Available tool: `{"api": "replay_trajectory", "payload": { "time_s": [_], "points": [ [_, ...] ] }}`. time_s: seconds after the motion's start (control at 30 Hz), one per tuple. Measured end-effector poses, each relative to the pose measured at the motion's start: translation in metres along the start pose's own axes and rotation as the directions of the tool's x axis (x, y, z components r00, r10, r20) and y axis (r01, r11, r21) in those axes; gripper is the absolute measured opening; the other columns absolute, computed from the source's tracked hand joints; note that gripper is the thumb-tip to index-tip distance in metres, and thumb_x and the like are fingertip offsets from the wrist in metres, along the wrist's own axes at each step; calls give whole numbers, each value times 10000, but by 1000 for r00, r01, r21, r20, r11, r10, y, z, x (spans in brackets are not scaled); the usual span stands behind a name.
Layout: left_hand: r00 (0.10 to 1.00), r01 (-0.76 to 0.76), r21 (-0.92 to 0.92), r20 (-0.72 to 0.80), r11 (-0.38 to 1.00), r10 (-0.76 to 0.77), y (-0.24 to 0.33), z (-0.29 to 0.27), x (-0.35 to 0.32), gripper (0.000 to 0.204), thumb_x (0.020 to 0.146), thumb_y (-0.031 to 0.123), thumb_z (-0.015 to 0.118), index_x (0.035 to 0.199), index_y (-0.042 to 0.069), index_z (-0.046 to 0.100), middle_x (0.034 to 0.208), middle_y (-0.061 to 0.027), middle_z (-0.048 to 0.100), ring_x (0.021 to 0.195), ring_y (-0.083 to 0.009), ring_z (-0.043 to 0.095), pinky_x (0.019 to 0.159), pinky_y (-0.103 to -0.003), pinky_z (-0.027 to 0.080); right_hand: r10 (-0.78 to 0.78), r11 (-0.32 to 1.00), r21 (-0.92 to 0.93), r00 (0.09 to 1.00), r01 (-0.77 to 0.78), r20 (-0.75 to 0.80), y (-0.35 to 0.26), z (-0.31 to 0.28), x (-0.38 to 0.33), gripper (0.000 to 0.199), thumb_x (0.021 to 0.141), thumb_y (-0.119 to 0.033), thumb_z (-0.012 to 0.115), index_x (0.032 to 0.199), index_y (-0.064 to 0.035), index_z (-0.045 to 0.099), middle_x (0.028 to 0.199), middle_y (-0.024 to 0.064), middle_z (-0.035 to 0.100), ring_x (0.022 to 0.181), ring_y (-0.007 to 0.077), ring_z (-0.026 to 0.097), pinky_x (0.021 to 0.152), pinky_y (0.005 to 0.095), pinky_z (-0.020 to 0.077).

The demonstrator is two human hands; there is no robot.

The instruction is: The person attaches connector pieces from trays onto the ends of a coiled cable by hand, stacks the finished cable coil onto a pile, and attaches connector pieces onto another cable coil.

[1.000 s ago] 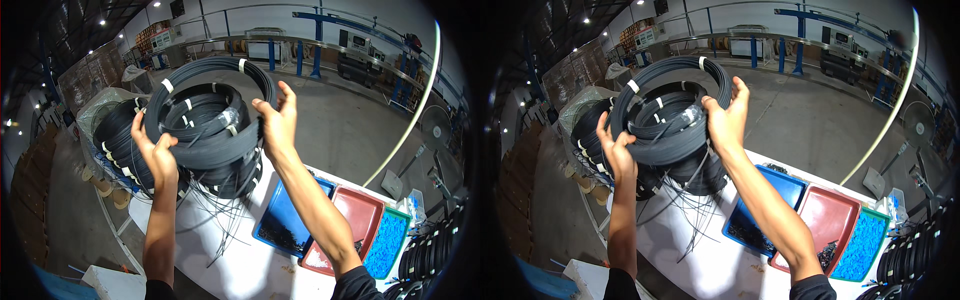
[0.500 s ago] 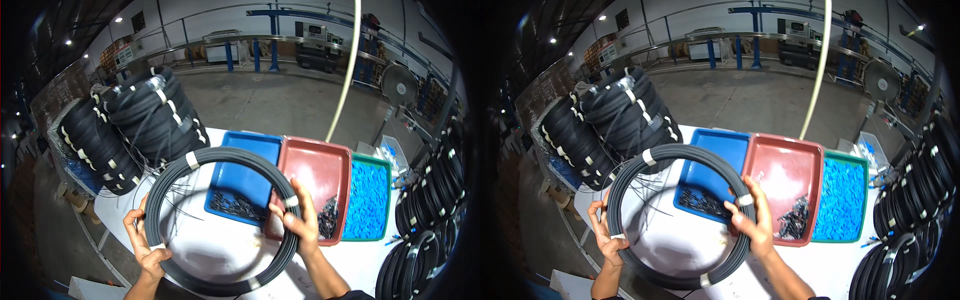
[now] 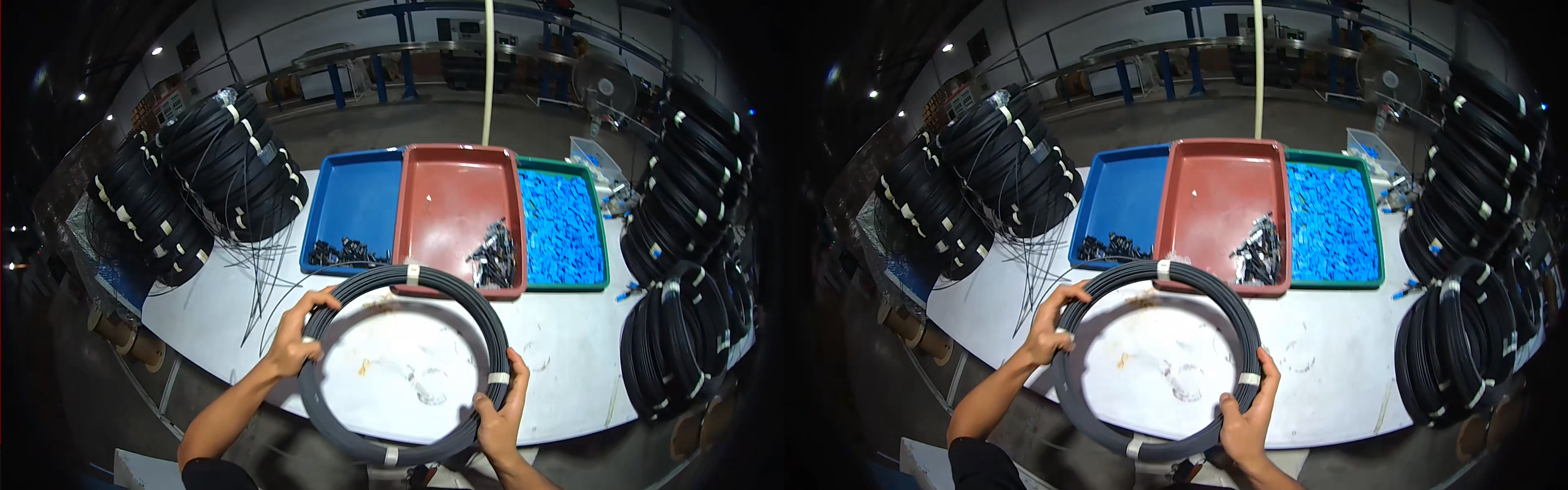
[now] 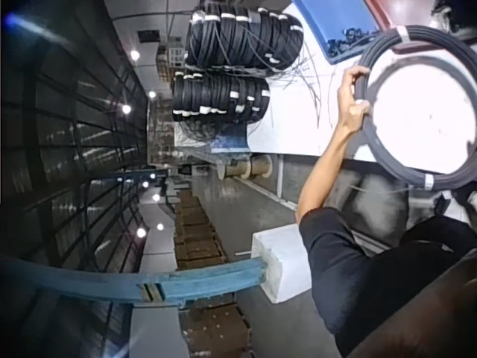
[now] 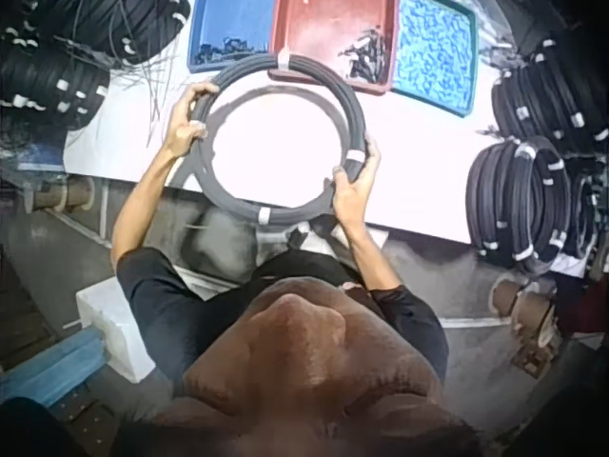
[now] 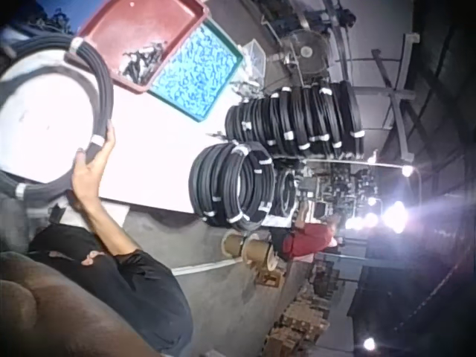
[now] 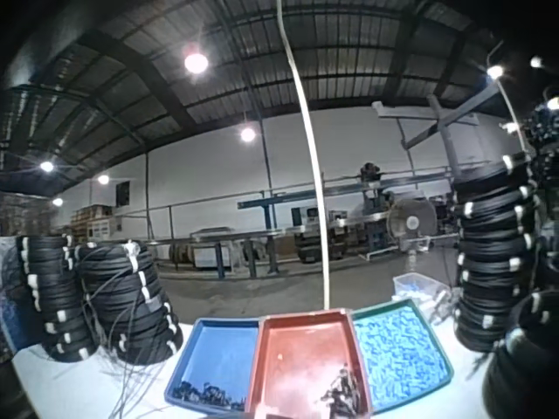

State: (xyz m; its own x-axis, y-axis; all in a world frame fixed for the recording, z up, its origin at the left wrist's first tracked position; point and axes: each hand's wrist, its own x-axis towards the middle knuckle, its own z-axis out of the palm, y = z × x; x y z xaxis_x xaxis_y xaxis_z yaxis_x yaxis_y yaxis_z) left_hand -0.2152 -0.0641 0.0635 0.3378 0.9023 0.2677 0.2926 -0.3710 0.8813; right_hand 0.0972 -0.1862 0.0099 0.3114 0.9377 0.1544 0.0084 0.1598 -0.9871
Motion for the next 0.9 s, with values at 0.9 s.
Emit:
{"api": "replay_trajectory", "payload": {
  "time_s": [0.9],
  "points": [
    [880, -212, 277, 472, 937, 60, -55, 89, 61, 737, 484, 218, 627, 1205, 75, 570, 1469, -232, 525, 1276, -379, 485, 1126, -456, 242, 54, 871, -489, 998, -52, -11, 18, -66, -49, 806, 763, -36, 671, 1468, 28, 285, 1522, 251, 236, 1455, 370, 246, 1211, 426, 172]
  ]
}}
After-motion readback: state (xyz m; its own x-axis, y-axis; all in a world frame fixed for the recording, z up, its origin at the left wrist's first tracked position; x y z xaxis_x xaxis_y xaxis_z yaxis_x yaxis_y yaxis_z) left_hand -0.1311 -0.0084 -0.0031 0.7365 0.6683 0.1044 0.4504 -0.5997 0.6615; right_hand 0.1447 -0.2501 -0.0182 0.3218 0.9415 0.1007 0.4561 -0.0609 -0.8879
